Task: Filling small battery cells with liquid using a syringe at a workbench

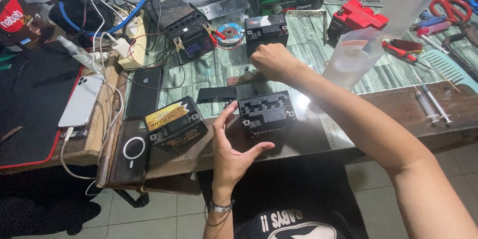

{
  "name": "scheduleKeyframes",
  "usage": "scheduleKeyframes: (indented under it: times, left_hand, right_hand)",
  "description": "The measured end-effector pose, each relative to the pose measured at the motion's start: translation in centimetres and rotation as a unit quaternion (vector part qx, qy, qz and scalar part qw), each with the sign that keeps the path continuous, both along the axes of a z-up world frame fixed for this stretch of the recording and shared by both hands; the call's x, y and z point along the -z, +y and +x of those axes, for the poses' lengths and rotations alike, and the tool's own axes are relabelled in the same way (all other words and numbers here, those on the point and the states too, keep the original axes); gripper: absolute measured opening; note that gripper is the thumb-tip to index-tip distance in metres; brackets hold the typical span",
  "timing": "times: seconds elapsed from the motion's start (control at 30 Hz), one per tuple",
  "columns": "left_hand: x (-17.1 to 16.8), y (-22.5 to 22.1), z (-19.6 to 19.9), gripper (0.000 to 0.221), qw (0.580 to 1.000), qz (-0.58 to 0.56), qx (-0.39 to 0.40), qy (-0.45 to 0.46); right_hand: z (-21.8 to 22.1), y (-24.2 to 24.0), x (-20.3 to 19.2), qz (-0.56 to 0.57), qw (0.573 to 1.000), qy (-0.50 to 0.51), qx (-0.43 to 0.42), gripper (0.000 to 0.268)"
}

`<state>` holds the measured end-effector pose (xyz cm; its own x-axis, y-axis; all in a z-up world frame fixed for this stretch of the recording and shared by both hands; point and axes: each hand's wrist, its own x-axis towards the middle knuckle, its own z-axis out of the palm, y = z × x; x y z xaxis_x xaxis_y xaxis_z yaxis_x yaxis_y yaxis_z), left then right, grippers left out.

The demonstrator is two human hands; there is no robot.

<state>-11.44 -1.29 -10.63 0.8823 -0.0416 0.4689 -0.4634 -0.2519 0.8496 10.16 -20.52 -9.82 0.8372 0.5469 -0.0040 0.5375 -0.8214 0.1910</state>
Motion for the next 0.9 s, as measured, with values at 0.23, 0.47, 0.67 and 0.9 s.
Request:
scheduleKeyframes:
  times: [0.23,0.47,0.67,0.9]
  left_hand:
    - [-0.3,0.1,0.0,0.11,1.0,0.01,-0.001,0.028]
    - [-1.5,-0.1,-0.6,0.097,0.999,0.037,0.007,0.02]
    - [-1.6,-0.5,-0.5,0.101,0.999,0.039,-0.001,-0.016]
    - [-1.4,-1.0,-0.5,0.102,1.0,0.016,-0.008,-0.003]
  right_hand:
    - [-4.8,-0.2,-8.3,0.21,0.975,0.072,0.033,0.008]
    - [-14.6,-3.1,-17.8,0.399,0.897,-0.073,-0.176,0.01]
    - [-23.5,-10.9,-18.6,0.468,0.873,-0.135,-0.028,0.013]
    - [-29.9,-33.5,-2.7,0.396,0.843,-0.204,0.301,0.031]
